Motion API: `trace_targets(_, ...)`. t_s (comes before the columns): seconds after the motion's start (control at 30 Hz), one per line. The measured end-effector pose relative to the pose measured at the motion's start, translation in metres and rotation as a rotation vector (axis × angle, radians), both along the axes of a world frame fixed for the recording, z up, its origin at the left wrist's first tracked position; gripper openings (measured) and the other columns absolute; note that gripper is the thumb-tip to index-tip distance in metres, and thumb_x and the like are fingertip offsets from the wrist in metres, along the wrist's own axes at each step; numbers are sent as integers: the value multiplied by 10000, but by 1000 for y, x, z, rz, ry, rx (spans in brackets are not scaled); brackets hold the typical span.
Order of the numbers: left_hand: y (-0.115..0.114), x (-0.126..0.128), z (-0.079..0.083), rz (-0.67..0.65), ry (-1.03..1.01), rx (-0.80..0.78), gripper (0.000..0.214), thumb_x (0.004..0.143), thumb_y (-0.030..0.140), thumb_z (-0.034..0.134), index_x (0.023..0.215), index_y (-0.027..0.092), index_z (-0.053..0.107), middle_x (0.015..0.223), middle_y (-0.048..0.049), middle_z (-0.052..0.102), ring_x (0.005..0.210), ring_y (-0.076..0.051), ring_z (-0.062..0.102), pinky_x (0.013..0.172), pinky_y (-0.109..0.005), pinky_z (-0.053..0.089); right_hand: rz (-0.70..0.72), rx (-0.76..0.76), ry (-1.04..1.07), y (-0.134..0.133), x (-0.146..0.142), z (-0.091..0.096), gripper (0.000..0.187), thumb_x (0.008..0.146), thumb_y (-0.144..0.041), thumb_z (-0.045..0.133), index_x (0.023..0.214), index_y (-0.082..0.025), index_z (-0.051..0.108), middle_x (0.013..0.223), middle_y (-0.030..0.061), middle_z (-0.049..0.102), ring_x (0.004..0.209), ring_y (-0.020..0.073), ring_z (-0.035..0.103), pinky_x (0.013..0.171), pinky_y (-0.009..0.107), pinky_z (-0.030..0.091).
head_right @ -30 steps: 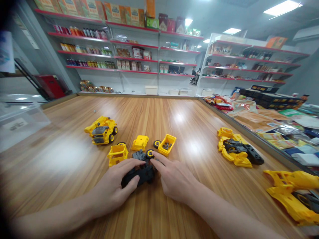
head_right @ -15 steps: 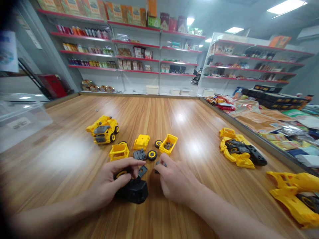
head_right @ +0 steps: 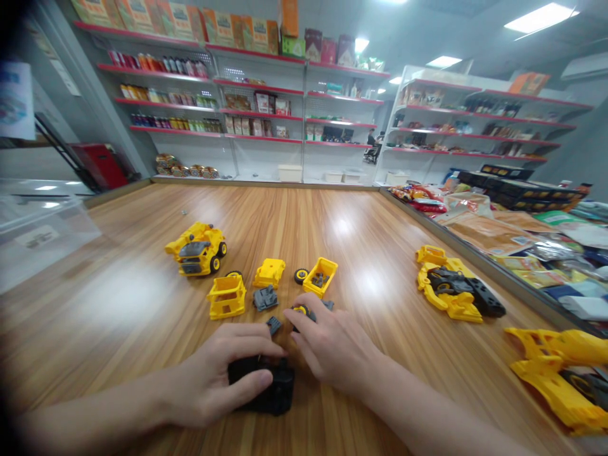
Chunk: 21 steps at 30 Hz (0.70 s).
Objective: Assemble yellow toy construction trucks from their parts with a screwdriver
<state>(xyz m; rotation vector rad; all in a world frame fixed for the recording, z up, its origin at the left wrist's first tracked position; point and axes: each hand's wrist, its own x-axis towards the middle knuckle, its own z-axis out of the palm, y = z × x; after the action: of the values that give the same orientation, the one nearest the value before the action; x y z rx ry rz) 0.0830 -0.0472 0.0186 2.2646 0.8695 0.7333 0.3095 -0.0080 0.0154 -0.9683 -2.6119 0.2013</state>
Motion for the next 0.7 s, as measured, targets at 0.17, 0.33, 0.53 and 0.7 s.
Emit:
trace_targets(0.17, 2, -2, -3, -8, -80, -124, 274, 856, 367, 615, 987, 152, 722, 797, -63, 669, 715, -169, 597, 669, -271, 460, -27, 2, -41, 3, 0, -1, 284, 933, -245, 551, 1209, -194, 595, 1342, 109, 536, 1165, 261, 593, 957, 402, 533)
trace_targets(0.33, 19, 0, -9, 277, -726, -708, 520, 859, 610, 542, 775, 110, 659, 612, -20, 584, 506, -107, 490, 478, -217, 381, -29, -12, -18, 5, 3, -2, 238, 947, -161, 491, 1140, -188, 627, 1315, 94, 578, 1112, 242, 632, 958, 405, 536)
trace_targets(0.53, 24, 4, -1, 194, -1106, -1276, 390, 960, 434, 448, 883, 101, 636, 690, -60, 589, 565, -135, 535, 543, -258, 465, 17, -31, 147, 8, 3, -4, 278, 921, -116, 516, 1175, -185, 605, 1197, 93, 629, 1074, 223, 626, 942, 381, 540)
trace_targets(0.7, 21, -2, -5, 147, -1153, -1373, 286, 929, 265, 483, 1022, 51, 649, 836, -130, 651, 672, -185, 623, 631, -313, 527, 39, 49, 420, 3, 3, 1, 367, 892, -91, 572, 1247, -185, 568, 1206, 101, 608, 1116, 215, 591, 962, 358, 521)
